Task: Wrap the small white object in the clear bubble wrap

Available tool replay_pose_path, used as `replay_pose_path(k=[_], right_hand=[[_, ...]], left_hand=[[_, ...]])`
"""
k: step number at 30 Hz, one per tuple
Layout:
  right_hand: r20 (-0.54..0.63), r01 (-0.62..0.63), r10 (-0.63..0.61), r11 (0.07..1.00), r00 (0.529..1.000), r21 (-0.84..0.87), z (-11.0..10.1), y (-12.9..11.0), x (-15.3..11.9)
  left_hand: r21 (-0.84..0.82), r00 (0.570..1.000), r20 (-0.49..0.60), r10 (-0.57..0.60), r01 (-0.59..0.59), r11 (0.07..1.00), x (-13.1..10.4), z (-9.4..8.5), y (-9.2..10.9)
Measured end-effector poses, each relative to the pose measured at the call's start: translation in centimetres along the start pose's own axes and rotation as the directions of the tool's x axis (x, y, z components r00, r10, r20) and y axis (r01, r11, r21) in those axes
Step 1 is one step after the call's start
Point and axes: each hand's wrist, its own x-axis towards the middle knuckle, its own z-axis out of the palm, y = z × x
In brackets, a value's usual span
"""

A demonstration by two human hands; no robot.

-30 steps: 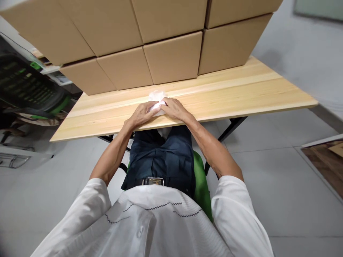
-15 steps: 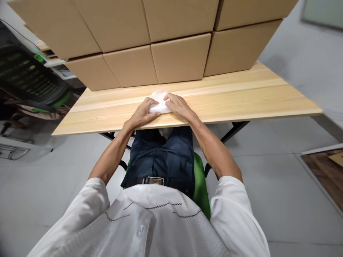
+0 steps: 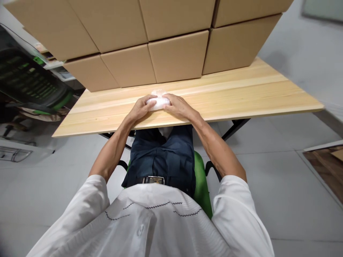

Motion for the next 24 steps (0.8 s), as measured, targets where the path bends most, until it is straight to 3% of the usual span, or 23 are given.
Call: replay_pose_path(k=[4, 10, 13, 20, 24], right_hand=[[-0.006, -0.099, 0.100, 0.991, 0.995, 0.088, -0.2, -0.1, 1.0], [0.019, -0.262, 0.266, 0.928, 0.964, 0.265, -0.3, -0.3, 2.2], [0.007, -0.288, 0.302, 0.901, 0.953, 0.325, -0.4, -0.6, 2.7], [-0.005, -0.373, 0.392, 0.880, 0.920, 0.294, -0.4, -2.3, 2.8], [-0.018, -0.406, 0.423, 0.881, 0.906, 0.243, -0.6, -3.5, 2.7]], left_hand=[[-0.040, 0.991, -0.112, -0.070, 0.066, 0.997, 1.4, 0.6, -1.3], [0.061, 0.961, -0.151, -0.234, 0.245, 0.968, 5.2, 0.8, -4.1], [0.084, 0.958, -0.170, -0.232, 0.249, 0.965, 6.2, 0.8, -4.9], [0.178, 0.948, -0.289, -0.135, 0.192, 0.965, 2.9, 1.2, -2.4], [0.270, 0.961, -0.267, -0.076, 0.150, 0.951, 1.6, 2.1, -0.8]])
